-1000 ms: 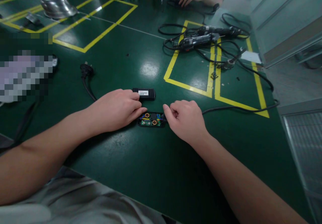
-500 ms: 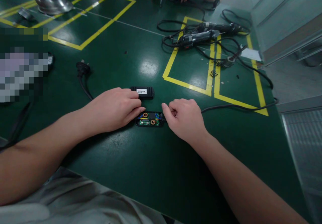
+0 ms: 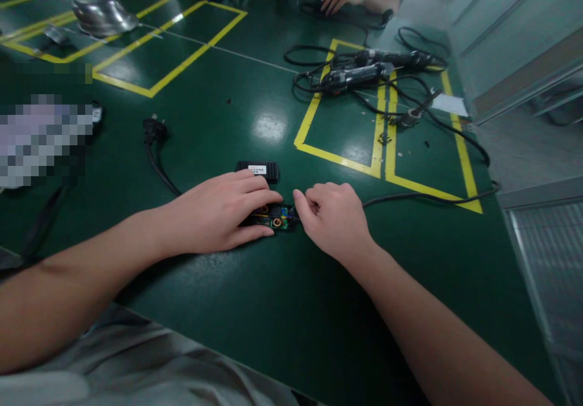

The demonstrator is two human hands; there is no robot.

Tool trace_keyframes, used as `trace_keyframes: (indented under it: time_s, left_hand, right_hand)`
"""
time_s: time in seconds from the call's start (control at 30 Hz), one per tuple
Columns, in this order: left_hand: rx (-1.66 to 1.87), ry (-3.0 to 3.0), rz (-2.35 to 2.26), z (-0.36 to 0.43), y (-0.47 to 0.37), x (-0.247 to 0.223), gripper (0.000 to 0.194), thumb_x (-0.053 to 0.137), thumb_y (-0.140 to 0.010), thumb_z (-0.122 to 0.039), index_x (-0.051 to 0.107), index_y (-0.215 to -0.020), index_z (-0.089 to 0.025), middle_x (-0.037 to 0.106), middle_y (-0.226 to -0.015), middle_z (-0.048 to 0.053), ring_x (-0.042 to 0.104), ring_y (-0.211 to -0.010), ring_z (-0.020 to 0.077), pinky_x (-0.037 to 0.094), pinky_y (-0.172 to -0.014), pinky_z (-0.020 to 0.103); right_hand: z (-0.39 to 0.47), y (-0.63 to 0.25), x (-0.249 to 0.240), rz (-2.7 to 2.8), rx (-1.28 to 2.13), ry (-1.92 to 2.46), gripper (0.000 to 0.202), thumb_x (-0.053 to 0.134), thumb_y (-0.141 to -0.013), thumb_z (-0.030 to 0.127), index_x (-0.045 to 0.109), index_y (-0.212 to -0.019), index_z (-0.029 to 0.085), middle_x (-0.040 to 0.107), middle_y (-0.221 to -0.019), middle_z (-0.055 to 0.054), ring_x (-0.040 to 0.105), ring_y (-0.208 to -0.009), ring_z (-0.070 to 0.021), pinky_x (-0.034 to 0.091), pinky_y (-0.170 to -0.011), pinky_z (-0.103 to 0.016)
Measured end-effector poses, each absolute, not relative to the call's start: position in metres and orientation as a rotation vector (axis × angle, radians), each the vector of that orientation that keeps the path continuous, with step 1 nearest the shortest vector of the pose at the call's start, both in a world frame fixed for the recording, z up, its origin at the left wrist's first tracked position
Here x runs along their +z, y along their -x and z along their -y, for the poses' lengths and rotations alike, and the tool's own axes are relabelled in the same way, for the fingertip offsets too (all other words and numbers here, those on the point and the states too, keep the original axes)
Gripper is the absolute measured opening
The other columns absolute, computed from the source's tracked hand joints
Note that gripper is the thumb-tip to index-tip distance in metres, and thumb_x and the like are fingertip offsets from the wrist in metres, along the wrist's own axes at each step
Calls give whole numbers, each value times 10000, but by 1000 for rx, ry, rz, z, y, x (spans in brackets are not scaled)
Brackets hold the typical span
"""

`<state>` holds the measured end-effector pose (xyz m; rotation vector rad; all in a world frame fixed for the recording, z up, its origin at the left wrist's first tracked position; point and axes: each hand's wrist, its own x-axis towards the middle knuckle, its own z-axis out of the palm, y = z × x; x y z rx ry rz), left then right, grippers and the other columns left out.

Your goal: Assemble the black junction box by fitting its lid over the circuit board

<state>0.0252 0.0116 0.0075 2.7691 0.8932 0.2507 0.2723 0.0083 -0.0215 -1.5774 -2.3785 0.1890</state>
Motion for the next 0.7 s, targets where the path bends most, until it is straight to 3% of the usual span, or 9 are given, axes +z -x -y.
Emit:
trace_keyframes:
  time_s: [0.13,0.3,0.5,0.7]
  left_hand:
    - [256,-2701,-888,-13,-24,7,553,662,-1093,-431,603,-1553,-132,726,-1317,182,715,-1170,305,585,-1049,435]
    - [240,-2702,-878,-14,-26,8,438,672,-1079,-433,748,-1407,-153,733,-1236,165,722,-1087,310,603,-959,440]
    - [546,-2667,-1012,-19,-23,13,354,619,-1094,-442,819,-1250,-194,755,-1180,127,693,-1099,287,580,-1020,448]
    - [395,-2551,-1496,-27,-18,9,488,632,-1036,-477,758,-1400,-178,732,-1323,169,681,-1170,365,576,-1047,561]
  right_hand:
    - [-9,-273,-23,2381,187,1562,510,507,-1079,331,590,-589,215,631,-641,-41,518,-658,-177,240,-715,-381]
    - [-8,-273,-23,2377,200,1585,513,506,-1083,332,603,-593,217,613,-627,-37,521,-654,-183,258,-725,-382]
    - [-9,-273,-23,2385,205,1596,506,505,-1076,337,602,-594,216,610,-630,-37,518,-658,-182,245,-721,-382]
    - [-9,-273,-24,2376,211,1600,504,507,-1072,330,570,-585,218,586,-618,-30,504,-655,-181,239,-718,-380]
